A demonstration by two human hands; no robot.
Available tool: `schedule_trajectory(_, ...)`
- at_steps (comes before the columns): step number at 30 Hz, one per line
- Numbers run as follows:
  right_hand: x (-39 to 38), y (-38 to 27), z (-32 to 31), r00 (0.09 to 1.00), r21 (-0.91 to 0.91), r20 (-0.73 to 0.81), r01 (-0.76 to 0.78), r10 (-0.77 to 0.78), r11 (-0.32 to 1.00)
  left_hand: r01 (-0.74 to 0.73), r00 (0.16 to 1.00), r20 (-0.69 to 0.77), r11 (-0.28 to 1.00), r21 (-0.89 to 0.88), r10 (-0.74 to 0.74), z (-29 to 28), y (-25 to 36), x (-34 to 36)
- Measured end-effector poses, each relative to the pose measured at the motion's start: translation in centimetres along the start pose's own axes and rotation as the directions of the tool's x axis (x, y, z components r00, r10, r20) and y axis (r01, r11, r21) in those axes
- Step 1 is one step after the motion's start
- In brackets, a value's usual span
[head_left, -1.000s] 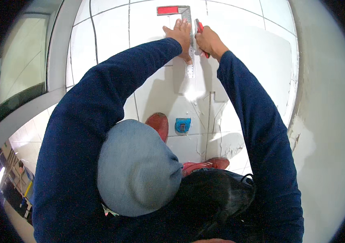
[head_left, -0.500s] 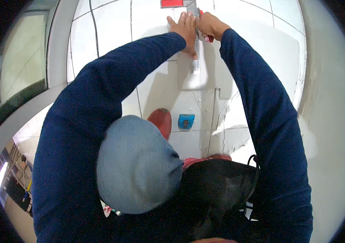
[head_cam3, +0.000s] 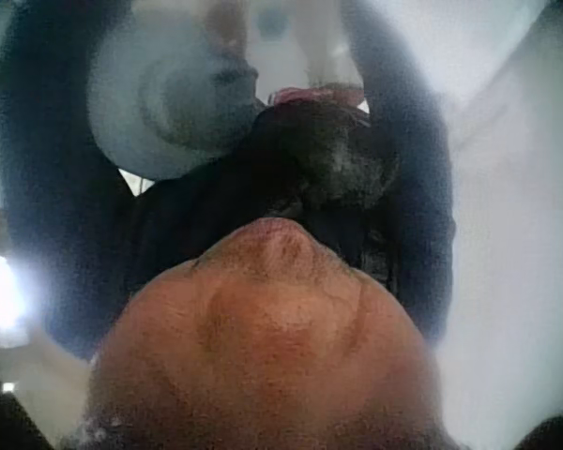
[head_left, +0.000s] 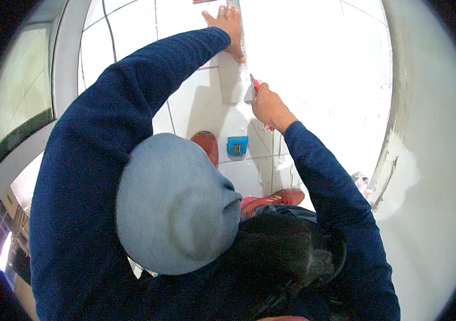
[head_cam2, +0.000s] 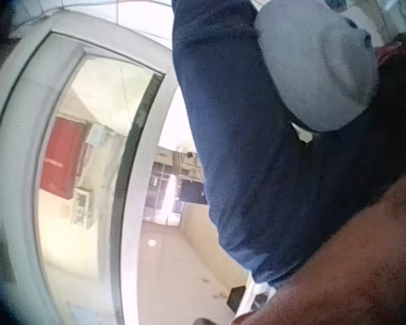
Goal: The person measures and scores a drywall panel using a metal ruler, a tape measure, and a utility knife, then snaps and cuts away the excess pieces by hand.
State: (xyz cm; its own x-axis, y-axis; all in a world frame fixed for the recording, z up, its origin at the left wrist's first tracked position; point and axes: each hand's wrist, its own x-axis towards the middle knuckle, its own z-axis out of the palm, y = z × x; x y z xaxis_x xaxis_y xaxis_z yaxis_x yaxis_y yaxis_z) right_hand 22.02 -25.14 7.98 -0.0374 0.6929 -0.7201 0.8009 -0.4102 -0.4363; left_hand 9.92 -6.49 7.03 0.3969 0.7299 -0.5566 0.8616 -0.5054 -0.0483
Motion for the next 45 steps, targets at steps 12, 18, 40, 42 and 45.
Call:
schedule_trajectory(12,-6.7,3.1,2.7,0.975,-0.059,0.22,-0.018,0.03,0.998,0.076,0.99,-0.118,0.997,0.011,-0.074,4.3,-0.1,1.4)
schedule_trajectory(18,-7.8,8.0,3.2,0.962,0.19,-0.266,-0.011,0.062,0.982,-0.057,0.97,-0.243,0.987,-0.15,0.019,5.7,-0.5,0.8)
schedule_trajectory(40,-4.1,16.0,0.8,0.706,0.953,-0.251,0.3,0.662,0.041,0.17,0.905,-0.22,0.783,-0.598,-0.364,6.0,-0.5,-2.8)
schedule_trajectory(42,-3.9,15.6,0.7,0.718,0.95,-0.247,0.313,0.65,0.016,0.152,0.886,-0.237,0.733,-0.663,-0.398,7.0,-1.3,-2.2)
schedule_trajectory(45,-3.6,15.8,0.8,0.733,0.947,-0.238,0.321,0.637,-0.016,0.108,0.855,-0.28,0.677,-0.728,-0.437,7.4,-3.1,-1.8)
